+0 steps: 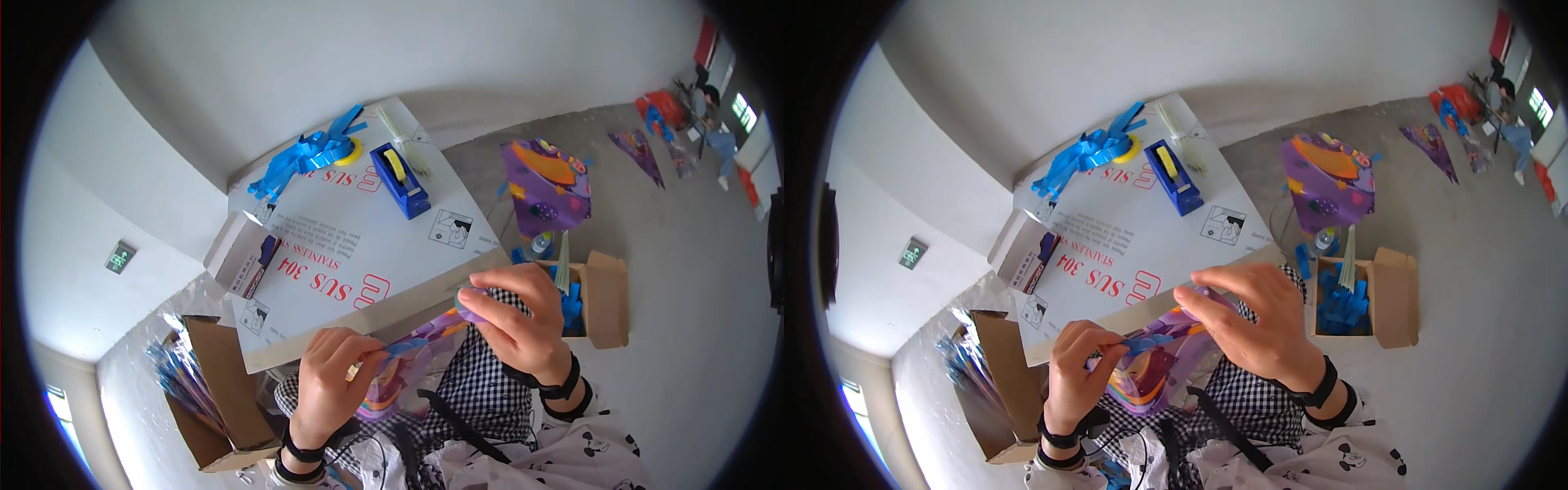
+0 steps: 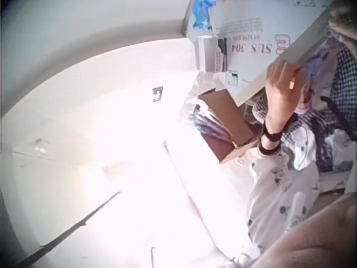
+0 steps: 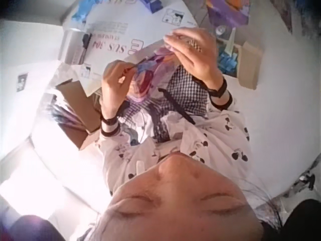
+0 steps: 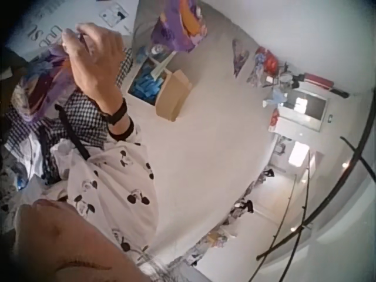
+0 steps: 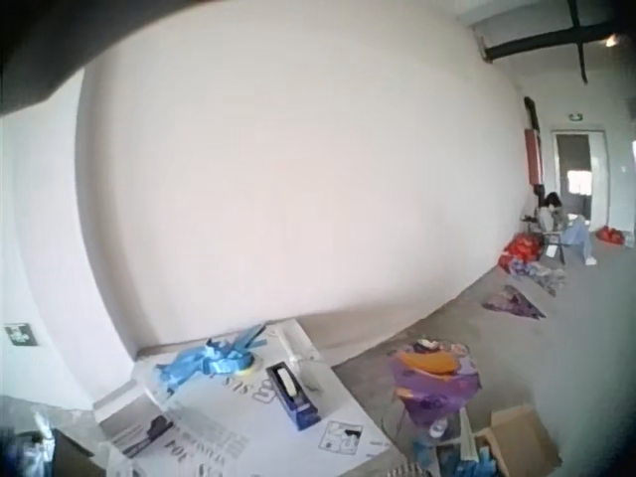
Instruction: Assembling, stringing, and packaging small decorative kites at an assembly station.
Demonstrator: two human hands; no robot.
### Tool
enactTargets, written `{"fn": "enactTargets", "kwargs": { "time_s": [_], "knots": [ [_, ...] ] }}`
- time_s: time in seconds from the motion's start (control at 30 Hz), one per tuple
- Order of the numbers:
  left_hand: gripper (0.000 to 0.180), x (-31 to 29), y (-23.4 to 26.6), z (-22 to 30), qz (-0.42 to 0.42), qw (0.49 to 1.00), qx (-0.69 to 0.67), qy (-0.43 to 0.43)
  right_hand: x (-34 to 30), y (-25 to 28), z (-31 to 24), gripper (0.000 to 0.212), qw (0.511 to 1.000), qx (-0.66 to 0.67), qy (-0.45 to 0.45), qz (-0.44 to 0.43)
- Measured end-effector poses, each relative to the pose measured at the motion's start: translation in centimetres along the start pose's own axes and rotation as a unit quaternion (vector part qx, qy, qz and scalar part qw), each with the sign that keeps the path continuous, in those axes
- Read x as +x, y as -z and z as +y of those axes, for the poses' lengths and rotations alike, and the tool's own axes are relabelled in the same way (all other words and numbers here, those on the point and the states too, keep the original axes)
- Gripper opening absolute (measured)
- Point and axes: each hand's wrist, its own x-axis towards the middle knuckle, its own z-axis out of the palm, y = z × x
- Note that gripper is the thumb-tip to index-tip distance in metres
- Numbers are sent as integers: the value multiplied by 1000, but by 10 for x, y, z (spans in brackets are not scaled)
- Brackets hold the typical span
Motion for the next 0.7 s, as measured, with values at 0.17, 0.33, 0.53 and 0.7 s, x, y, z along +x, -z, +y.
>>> {"fn": "enactTargets", "kwargs": {
  "time_s": [0.17, 0.33, 0.53, 0.7],
  "knots": [
    [17, -12, 0, -4, 29, 999, 8, -32, 12, 2, -5, 37, 999, -27, 19, -21],
    [18, -29, -17, -8, 77, 996, 13, -43, 19, -5, -21, 25, 993, 0, -91, -68],
    [19, -47, -40, 4, 81, 994, -6, -72, 15, -19, -27, 16, 976, 46, -205, -54],
    [19, -56, -41, 8, 83, 995, -25, -53, 16, -31, -26, 14, 978, 31, -203, -23]
  ]
}}
